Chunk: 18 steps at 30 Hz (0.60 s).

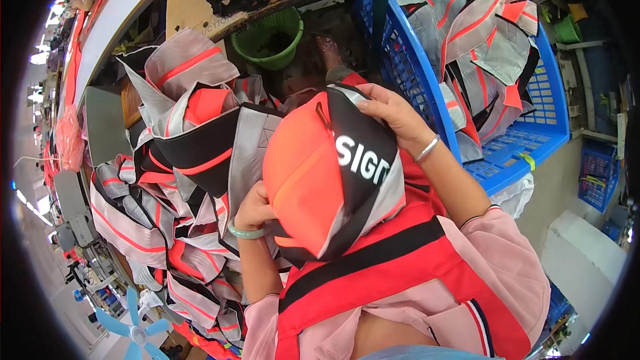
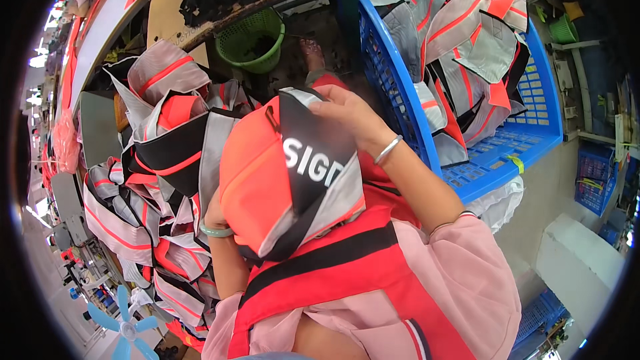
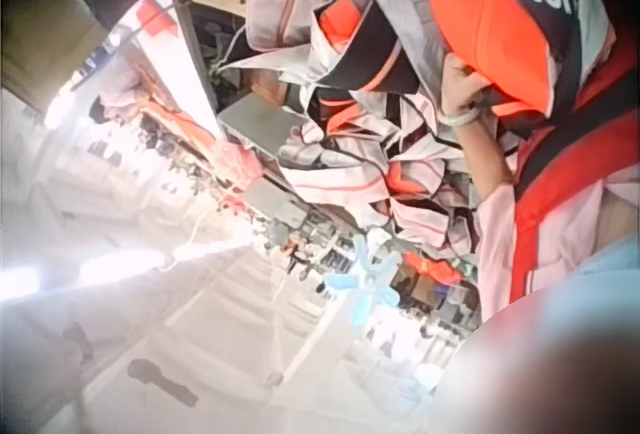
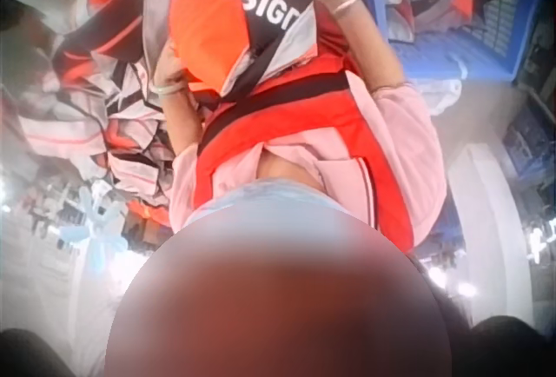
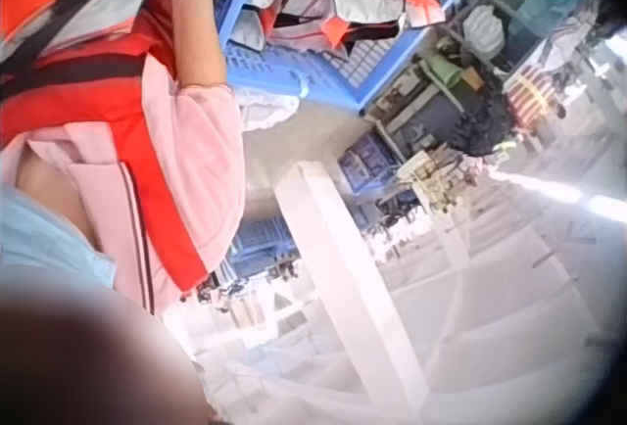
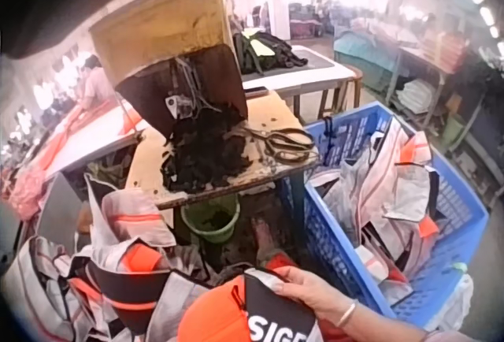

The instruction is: Sewing and assembling reflective life vest components using an industrial sewing machine and scissors.

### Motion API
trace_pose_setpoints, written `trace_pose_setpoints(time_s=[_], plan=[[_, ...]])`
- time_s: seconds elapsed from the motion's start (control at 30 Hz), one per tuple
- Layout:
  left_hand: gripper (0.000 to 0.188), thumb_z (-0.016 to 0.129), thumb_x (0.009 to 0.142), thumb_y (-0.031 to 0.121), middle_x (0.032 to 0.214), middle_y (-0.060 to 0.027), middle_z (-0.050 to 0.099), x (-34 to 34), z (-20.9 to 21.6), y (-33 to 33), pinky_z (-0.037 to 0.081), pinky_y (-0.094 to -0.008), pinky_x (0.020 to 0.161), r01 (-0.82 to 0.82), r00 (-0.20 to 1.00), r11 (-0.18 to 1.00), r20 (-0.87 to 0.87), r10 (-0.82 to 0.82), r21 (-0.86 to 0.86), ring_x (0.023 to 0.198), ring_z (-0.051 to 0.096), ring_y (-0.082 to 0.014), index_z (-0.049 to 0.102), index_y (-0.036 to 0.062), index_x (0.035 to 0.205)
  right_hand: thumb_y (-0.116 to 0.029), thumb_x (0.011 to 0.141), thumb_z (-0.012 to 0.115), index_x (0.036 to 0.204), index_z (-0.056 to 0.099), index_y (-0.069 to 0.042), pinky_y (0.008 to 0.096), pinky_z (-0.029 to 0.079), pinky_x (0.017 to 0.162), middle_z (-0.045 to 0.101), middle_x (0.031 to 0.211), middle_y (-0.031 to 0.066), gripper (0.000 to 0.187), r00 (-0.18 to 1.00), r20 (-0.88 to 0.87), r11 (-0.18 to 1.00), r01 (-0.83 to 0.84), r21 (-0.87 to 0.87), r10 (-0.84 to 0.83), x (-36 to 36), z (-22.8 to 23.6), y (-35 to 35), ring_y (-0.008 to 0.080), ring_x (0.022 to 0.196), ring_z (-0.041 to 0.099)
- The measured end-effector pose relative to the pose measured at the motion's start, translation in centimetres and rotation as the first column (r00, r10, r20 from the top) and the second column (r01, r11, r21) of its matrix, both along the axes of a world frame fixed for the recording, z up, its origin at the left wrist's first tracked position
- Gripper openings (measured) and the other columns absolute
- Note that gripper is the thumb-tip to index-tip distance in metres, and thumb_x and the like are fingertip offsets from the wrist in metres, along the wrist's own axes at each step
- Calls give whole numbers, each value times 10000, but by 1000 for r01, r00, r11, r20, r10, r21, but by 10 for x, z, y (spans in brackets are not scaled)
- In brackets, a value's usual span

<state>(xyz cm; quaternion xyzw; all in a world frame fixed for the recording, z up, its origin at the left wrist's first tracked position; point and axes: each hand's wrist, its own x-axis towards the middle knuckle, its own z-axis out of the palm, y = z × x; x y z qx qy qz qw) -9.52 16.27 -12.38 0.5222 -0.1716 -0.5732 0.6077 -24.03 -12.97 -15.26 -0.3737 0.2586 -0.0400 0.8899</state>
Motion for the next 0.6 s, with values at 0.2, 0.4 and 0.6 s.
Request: trace_pose_setpoints(time_s=[0.2, 0.4, 0.6], plan=[[318, 649, 862, 28, 1148, -56, 634, 12, 20, -13, 465, -276, 892, 131, 984, 980, 101, -147, 152, 1019, 591, -122, 599, -37, 1169, -126, 869, 650, 1308, 492, -11, 230, 469, 866, 625, 1105, 33, 481, 988, 52, 957, -129, -261, 147, -15, 51, -7, 88, 981, 584], [254, 533, 942, 61, 1182, -91, 606, 10, 27, -44, 414, -296, 982, -157, 889, 988, 434, 142, -1, 1111, 558, -163, 570, -26, 1178, -95, 857, 610, 1289, 514, 12, 248, 460, 840, 634, 1021, 49, 455, 913, 45, 733, -296, -612, 406, -16, 75, -1, 111, 924, 580], [508, 733, 775, 236, 1180, -135, 597, 37, 45, -138, 409, -356, 992, 424, 561, 890, 820, -112, -168, 1165, 539, -283, 579, 18, 1207, -194, 888, 628, 1198, 562, 17, 281, 482, 806, 641, 1017, 95, 381, 838, -47, 467, -349, -813, 544, 16, 58, 9, 145, 914, 599]])
